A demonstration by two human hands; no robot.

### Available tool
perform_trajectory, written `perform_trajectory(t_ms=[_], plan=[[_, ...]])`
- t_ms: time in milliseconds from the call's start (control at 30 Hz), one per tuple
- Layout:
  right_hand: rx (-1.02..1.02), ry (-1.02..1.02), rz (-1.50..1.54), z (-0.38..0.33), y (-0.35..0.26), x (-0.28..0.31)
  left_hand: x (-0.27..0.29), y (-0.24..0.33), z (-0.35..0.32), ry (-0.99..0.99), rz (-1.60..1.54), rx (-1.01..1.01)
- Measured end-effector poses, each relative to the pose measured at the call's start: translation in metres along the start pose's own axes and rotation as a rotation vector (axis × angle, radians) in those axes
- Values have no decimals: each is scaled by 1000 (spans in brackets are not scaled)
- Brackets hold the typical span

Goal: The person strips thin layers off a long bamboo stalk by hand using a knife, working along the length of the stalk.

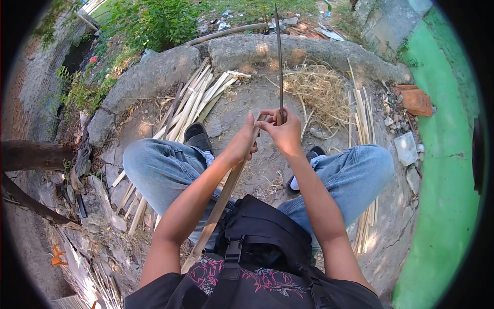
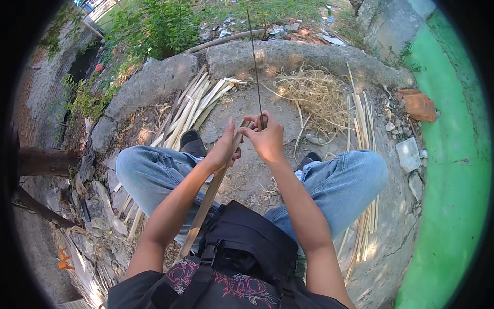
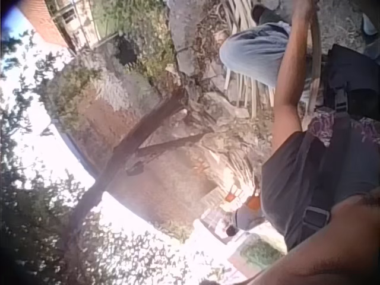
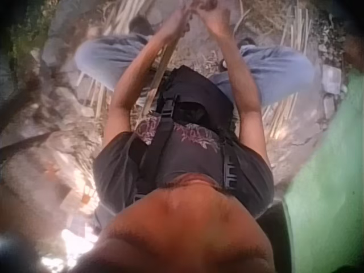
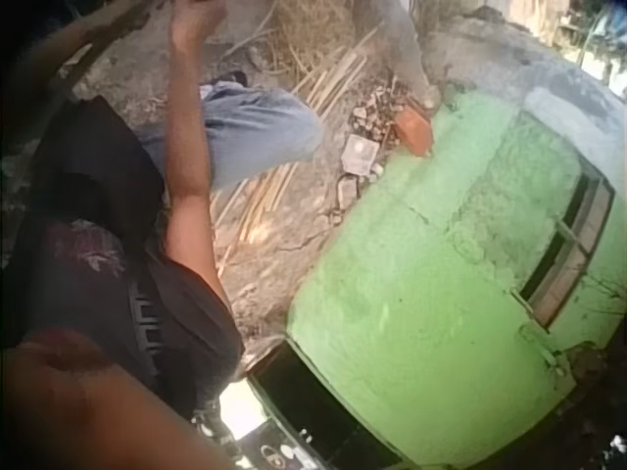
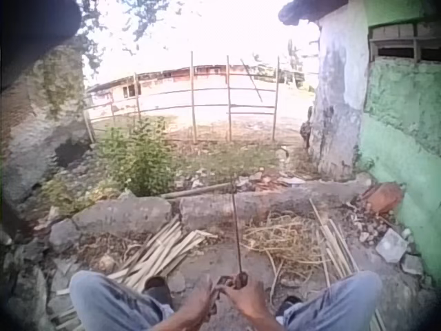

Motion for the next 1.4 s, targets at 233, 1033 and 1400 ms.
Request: perform_trajectory(t_ms=[233, 1033, 1400], plan=[[20, -5, -25, 0, -1, -2, -5, 2, 0, -35, -69, -26], [89, -45, -10, -1, -6, -1, -10, 9, -3, -89, -101, -57], [247, 167, -243, -2, -17, 13, -1, 17, -15, 9, 152, -192]])
Point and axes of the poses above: each hand's wrist, its own z-axis towards the middle knuckle, its own x-axis out of the back of the hand, y = z × x, the point moved 10 cm from there along z, towards the middle knuckle, and after that the axes turned 11 degrees about y, right-handed, at the moved point
